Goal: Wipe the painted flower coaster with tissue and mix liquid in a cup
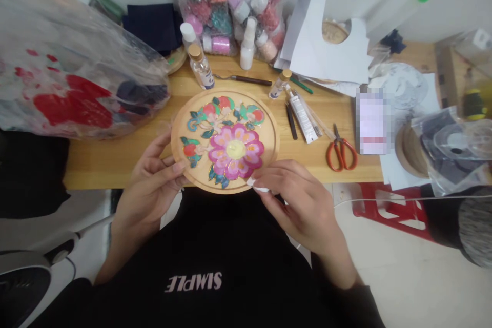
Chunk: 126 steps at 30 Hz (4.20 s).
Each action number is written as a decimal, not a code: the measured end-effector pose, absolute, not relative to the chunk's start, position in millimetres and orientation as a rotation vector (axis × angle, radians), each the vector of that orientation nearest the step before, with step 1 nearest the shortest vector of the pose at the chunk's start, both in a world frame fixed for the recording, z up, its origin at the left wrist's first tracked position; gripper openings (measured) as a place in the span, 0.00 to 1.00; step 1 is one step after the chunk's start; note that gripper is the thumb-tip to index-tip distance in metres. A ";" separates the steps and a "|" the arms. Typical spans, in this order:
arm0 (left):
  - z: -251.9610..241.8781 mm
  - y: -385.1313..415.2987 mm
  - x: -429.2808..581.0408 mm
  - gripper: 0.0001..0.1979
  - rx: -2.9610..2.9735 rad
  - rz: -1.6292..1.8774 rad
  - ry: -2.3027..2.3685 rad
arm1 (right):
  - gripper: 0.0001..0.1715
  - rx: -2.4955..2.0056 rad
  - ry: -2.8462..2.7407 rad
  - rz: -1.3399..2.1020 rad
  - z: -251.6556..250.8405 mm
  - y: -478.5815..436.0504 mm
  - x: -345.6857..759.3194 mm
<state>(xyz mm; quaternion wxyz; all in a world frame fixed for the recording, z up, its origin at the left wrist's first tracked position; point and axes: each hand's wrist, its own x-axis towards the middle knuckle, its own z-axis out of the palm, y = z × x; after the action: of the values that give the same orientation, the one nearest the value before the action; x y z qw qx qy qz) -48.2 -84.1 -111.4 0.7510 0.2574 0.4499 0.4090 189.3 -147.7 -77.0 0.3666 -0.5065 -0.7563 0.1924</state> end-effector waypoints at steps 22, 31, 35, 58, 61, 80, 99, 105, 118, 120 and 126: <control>-109.7 -82.9 -44.8 0.27 0.476 0.905 0.899 | 0.21 -1.184 -1.780 0.694 -76.0 -155.4 180.5; -110.8 -83.0 -45.6 0.28 0.509 0.900 0.895 | 0.19 -1.163 -1.821 0.716 -77.2 -155.9 182.7; -111.2 -82.5 -45.1 0.27 0.489 0.906 0.897 | 0.19 -1.135 -1.838 0.711 -77.3 -154.5 182.9; -108.7 -82.6 -45.2 0.29 0.448 0.859 0.938 | 0.19 -1.376 -2.006 -0.137 -73.9 -120.2 226.3; -107.6 -83.0 -45.9 0.30 0.453 0.849 0.948 | 0.20 -1.361 -2.076 -0.188 -71.9 -116.8 223.7; -111.1 -85.0 -49.0 0.27 0.479 0.847 0.923 | 0.15 -1.390 -2.219 -0.127 -68.6 -116.5 220.5; -110.3 -86.4 -48.7 0.28 0.481 0.861 0.915 | 0.15 -1.368 -2.181 -0.234 -70.7 -110.1 212.8; -111.0 -87.4 -48.8 0.28 0.498 0.857 0.917 | 0.11 -1.366 -2.203 -0.219 -70.0 -108.6 212.3; -112.3 -88.1 -49.0 0.28 0.518 0.848 0.901 | 0.09 -1.402 -2.277 -0.186 -68.3 -107.1 209.2; -113.5 -88.2 -49.2 0.28 0.518 0.848 0.901 | 0.09 -1.413 -2.277 -0.188 -68.4 -107.1 209.0; -113.2 -87.1 -47.9 0.27 0.462 0.859 0.889 | 0.10 -1.438 -2.274 -0.208 -68.8 -106.4 208.8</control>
<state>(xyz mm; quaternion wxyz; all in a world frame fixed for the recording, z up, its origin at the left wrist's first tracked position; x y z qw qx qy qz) -47.9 -87.1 -113.2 0.7901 0.2145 0.4129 0.3990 208.8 -106.4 -68.8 0.2198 -0.5198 -0.8221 -0.0751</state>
